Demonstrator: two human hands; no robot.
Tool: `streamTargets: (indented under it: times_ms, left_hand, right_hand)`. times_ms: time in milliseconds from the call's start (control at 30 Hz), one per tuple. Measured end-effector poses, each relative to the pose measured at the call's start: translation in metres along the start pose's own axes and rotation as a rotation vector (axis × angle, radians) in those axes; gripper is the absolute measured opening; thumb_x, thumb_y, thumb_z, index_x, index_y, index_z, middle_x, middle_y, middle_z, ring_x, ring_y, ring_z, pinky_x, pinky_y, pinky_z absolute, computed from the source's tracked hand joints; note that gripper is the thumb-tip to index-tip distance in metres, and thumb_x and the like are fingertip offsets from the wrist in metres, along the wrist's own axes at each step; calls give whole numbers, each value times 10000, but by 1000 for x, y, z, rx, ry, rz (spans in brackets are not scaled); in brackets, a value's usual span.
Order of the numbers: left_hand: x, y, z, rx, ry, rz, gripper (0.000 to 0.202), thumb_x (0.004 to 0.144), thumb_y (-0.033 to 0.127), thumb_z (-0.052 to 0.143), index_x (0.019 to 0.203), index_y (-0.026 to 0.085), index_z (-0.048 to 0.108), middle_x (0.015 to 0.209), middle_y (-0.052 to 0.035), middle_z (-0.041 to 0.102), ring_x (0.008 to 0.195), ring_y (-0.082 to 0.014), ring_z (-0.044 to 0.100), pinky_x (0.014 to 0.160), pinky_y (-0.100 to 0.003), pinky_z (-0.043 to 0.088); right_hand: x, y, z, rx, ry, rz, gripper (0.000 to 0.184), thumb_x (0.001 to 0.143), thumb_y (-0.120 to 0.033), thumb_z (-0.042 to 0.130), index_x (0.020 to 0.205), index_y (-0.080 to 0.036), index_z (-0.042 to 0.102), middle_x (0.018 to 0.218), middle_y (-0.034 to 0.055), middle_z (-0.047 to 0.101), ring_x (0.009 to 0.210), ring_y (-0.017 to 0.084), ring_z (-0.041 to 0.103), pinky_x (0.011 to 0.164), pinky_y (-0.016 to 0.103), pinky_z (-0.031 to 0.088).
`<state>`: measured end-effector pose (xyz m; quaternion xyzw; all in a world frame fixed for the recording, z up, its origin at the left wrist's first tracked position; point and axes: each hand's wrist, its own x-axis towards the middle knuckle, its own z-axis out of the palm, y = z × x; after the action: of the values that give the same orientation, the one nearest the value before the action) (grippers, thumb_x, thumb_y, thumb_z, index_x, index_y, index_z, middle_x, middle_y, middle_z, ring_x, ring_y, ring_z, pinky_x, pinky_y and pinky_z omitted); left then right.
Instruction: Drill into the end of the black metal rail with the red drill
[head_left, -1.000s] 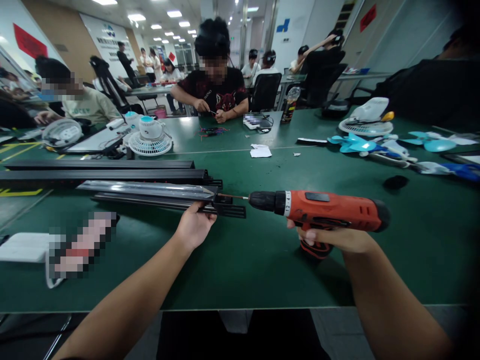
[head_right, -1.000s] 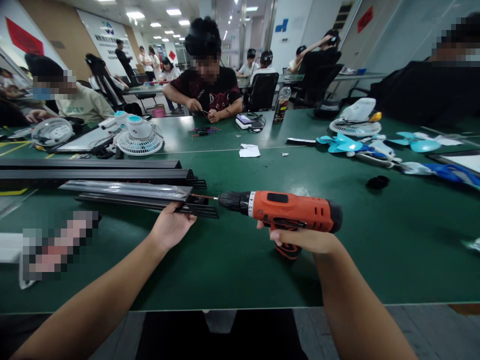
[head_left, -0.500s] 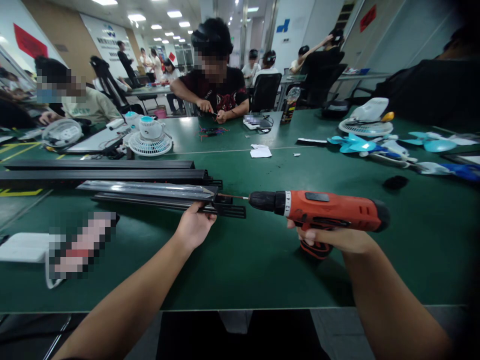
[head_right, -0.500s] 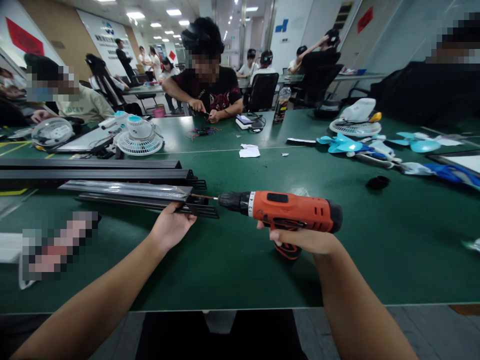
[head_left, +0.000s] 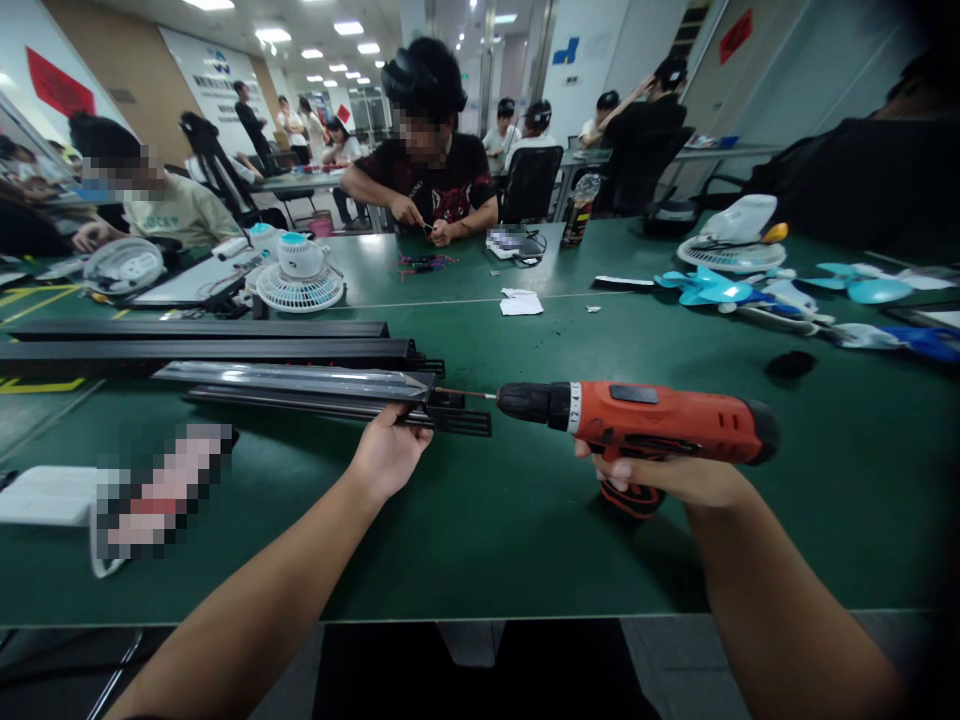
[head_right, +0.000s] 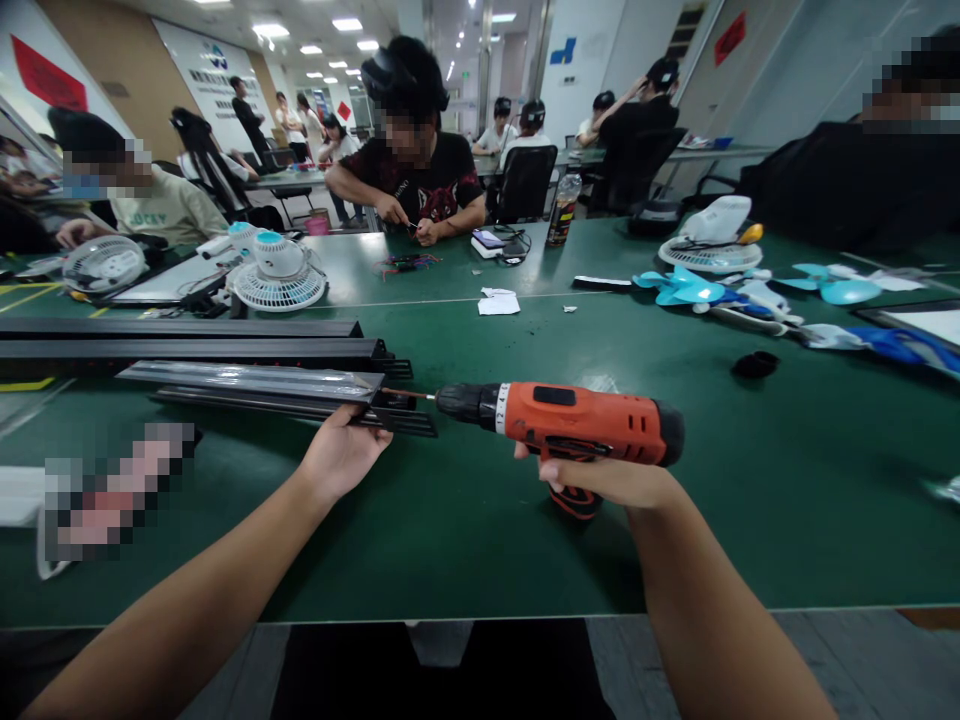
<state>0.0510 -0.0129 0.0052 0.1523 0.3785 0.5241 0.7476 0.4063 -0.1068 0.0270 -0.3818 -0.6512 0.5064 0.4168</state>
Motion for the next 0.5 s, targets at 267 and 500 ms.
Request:
streamTargets:
  times_ms: [267,500]
  left_hand:
    - [-1,1,-1,-1,-16,-1,156,1023,123,632,1060,207,758,986,-71,763,741,-153,604,643,-282,493]
    - [-4,1,4,-10,10,0,179,1045,111,589,1035,201,743,987,-67,766,749,-150,612,633,-269,486]
  right_hand:
    - [0,5,-5,0,-23,-34,223,1017,-421,928,1180,-272,893,948,44,823,668,143,713,641,284,694]
    - [0,5,-4,18,-29,3,248,1016,-440,935,1176,-254,897,843,16,777,652,134,697,623,258,669]
